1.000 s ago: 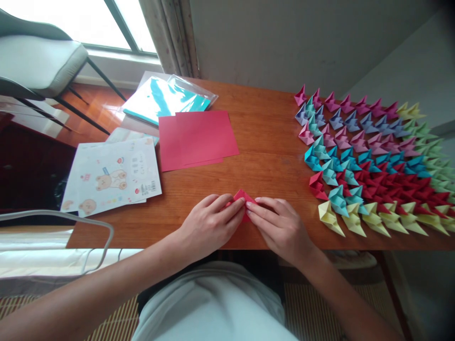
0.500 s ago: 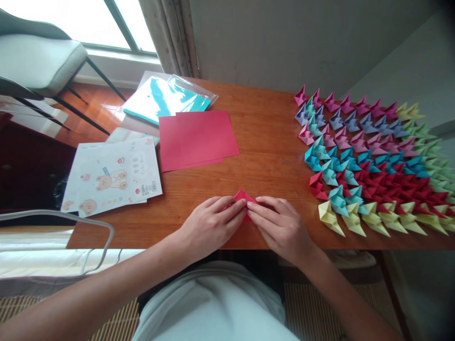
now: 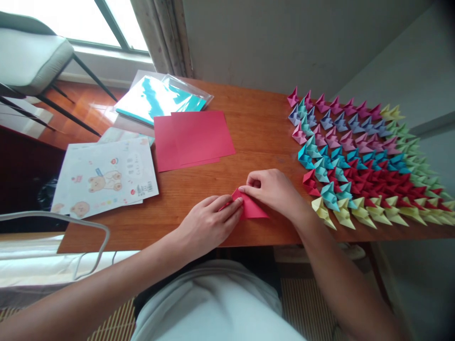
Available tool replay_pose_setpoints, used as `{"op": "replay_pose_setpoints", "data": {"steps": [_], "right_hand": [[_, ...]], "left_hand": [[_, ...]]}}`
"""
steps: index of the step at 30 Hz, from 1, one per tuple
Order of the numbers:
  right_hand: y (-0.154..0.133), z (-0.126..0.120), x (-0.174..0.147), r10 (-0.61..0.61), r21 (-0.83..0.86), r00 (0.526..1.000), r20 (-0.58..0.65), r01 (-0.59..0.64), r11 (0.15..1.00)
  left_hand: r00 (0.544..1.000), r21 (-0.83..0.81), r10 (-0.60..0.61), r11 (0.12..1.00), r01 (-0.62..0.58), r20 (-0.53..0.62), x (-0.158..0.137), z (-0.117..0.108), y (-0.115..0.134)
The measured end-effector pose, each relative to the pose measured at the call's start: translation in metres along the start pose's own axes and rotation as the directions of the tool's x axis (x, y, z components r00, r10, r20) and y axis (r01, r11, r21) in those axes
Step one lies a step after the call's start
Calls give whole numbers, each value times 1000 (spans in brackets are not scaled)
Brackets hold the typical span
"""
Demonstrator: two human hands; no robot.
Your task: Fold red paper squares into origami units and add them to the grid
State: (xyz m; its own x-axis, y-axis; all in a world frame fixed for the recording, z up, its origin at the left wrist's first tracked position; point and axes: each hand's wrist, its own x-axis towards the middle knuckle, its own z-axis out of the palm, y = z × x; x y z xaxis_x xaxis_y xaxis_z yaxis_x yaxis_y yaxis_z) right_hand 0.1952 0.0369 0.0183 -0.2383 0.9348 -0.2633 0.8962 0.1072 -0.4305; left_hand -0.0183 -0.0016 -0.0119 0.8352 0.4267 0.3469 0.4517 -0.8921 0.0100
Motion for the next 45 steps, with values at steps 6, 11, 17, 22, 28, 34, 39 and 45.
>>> {"op": "replay_pose_setpoints", "data": {"steps": [6,11,17,22,28,34,39,45], "right_hand": [[-3,-17,5,5,-167,991,137,18,986],[-2,-33,-3,70,-301,963,261,13,953],[6,-37,-20,118,-342,940,322,0,940],[14,-37,-37,161,-381,935,316,-30,924],[16,-31,-57,95,-310,965,244,-15,951],[4,4,-61,81,-192,996,-19,-84,978],[3,23,-65,87,-3,991,-107,-87,996],[1,27,-74,150,253,954,-260,-82,964]], "left_hand": [[1000,1,3,1000,-3,16,0,-1,2],[1000,-3,2,1000,-2,6,1,-1,1],[1000,-8,-6,1000,6,-17,0,1,1],[1000,-9,-19,1000,20,7,0,1,2],[999,-49,-49,998,49,7,-1,2,0],[996,-108,-82,991,84,19,-1,2,-1],[991,-178,-129,975,131,27,0,4,-2],[966,-303,-255,918,254,40,5,1,0]]}}
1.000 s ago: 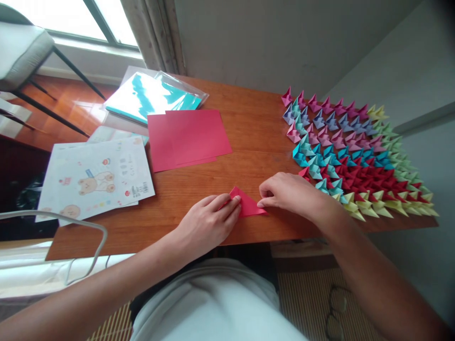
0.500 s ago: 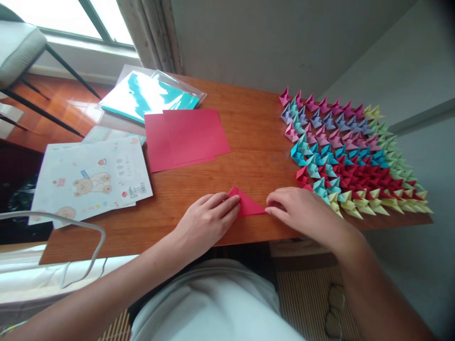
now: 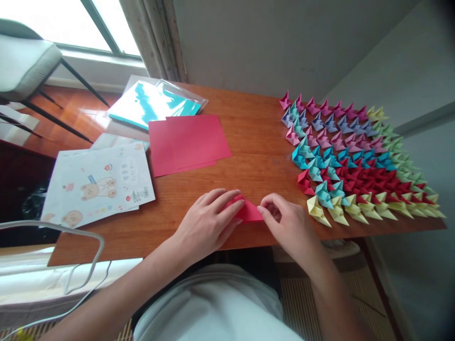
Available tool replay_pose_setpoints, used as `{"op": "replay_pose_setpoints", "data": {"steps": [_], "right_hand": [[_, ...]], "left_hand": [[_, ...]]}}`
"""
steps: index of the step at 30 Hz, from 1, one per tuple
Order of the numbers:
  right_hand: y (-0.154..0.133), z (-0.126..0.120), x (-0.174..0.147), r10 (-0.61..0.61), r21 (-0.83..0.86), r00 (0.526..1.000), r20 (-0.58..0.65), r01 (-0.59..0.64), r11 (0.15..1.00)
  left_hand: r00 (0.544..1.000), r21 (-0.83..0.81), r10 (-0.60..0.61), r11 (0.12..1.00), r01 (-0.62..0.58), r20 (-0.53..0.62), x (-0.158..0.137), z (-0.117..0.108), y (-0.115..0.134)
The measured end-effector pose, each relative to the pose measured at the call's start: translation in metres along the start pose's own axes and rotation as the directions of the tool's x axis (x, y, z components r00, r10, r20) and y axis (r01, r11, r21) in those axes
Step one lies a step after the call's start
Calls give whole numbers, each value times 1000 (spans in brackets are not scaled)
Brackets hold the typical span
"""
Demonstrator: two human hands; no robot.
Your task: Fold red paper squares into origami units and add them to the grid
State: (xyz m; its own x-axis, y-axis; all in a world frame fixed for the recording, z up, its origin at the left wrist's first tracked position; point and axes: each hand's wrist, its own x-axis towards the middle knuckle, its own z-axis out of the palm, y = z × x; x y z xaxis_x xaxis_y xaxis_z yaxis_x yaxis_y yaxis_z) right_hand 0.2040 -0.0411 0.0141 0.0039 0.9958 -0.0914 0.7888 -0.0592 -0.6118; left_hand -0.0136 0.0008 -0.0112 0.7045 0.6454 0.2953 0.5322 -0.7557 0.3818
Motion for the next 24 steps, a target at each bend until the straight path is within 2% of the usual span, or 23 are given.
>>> {"op": "replay_pose_setpoints", "data": {"steps": [4,8,10,13,16,19,21,24], "right_hand": [[-6,-5,1,-99,31,989,-107,103,994],[-14,-14,5,-195,21,974,-117,199,980],[-18,-18,6,-205,67,968,-148,216,974],[-20,-18,6,-142,226,970,-199,187,956],[-19,-13,5,-73,382,977,-198,146,913],[-17,-6,3,-63,459,985,-161,131,879],[-17,-2,2,-68,480,988,-142,129,868],[-19,0,2,-72,475,989,-131,126,871]], "left_hand": [[994,-43,-79,996,82,75,7,-5,3],[983,-144,-111,981,132,150,16,-14,2],[971,-215,-148,958,187,185,19,-19,2],[954,-363,-222,888,283,201,21,-24,2],[936,-603,-285,717,351,206,20,-22,4],[911,-814,-325,436,383,254,19,-18,7],[896,-876,-336,283,391,291,18,-16,10],[880,-905,-329,137,402,341,18,-13,12]]}}
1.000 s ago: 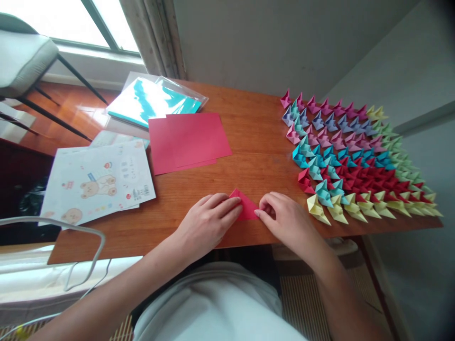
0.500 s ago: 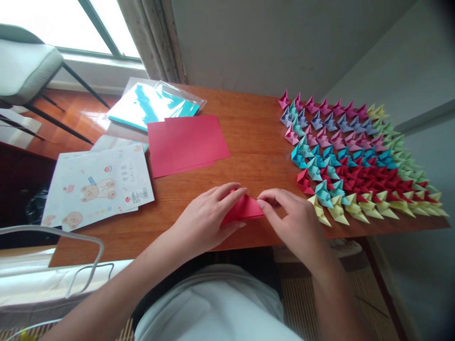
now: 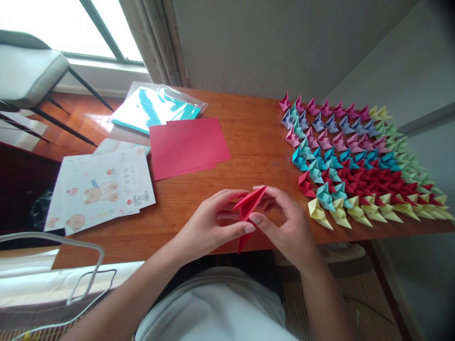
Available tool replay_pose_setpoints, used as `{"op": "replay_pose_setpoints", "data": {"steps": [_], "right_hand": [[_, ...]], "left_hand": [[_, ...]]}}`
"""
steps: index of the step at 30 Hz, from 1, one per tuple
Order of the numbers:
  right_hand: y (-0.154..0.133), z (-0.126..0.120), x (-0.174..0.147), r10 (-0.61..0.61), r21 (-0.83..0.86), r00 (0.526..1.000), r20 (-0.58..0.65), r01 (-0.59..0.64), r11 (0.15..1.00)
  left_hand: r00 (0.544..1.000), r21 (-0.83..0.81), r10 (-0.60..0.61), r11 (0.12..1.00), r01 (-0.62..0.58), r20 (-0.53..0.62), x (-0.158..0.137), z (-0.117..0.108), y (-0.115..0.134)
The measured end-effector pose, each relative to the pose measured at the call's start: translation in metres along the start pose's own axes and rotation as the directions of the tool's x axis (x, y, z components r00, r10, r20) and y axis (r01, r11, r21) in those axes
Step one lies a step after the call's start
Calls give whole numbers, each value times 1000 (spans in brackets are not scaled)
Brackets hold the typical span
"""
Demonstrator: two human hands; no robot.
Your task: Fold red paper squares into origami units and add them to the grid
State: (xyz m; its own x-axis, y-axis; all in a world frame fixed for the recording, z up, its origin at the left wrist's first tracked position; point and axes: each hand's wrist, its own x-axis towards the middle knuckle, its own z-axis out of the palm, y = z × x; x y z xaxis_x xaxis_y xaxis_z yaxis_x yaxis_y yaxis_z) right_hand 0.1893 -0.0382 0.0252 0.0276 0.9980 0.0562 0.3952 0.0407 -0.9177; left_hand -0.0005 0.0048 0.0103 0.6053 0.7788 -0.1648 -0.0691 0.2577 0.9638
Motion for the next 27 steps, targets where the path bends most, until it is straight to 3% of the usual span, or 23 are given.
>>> {"op": "replay_pose_setpoints", "data": {"steps": [7,27], "right_hand": [[-1,0,4,-27,-22,1000,16,27,999],[-4,-5,5,-11,-58,997,81,16,998]], "left_hand": [[997,-188,-79,979,79,7,-1,3,-6],[992,-221,-117,967,126,52,-1,2,-7]]}}
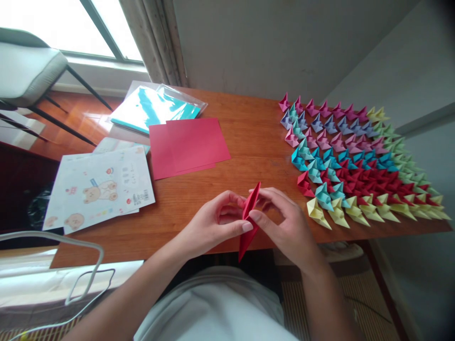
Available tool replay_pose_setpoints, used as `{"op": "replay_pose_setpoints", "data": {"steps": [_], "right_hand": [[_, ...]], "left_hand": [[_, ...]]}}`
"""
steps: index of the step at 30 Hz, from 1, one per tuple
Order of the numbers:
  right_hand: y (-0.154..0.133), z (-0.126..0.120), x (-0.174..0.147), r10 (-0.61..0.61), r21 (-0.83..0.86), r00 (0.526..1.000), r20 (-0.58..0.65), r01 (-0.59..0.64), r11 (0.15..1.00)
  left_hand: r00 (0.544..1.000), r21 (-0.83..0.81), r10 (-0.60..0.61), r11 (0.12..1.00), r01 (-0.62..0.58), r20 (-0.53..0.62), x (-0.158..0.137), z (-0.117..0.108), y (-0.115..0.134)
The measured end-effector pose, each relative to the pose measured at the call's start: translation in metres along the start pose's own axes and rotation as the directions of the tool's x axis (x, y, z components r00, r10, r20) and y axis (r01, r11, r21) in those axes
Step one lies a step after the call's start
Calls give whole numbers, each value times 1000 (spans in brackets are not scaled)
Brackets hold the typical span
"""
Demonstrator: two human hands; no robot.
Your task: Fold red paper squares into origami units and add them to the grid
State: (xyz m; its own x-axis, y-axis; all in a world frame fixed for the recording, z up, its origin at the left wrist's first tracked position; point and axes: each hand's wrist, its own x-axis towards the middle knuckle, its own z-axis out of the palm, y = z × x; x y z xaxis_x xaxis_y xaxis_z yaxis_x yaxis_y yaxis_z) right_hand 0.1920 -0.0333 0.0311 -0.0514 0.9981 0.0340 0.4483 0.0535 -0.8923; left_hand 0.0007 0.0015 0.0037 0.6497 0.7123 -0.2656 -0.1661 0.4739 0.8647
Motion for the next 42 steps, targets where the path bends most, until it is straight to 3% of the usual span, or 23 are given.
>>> {"op": "replay_pose_setpoints", "data": {"steps": [9,25,30,35,37,42], "right_hand": [[3,0,-2,67,139,997,36,-71,988],[4,-5,-1,75,130,996,44,-80,988],[8,0,-6,117,142,993,-17,-114,983],[7,4,-9,109,12,980,-164,-108,994],[4,4,-7,69,-29,988,-138,-73,997],[1,2,-4,-17,-28,998,-61,15,999]], "left_hand": [[1000,5,-12,1000,12,16,2,2,0],[997,17,-34,999,33,68,2,1,3],[996,242,80,968,-70,-31,1,6,4],[919,718,364,679,-150,-152,-1,11,2],[904,755,395,639,-145,-161,-2,11,0],[912,706,377,691,-157,-165,-1,11,-4]]}}
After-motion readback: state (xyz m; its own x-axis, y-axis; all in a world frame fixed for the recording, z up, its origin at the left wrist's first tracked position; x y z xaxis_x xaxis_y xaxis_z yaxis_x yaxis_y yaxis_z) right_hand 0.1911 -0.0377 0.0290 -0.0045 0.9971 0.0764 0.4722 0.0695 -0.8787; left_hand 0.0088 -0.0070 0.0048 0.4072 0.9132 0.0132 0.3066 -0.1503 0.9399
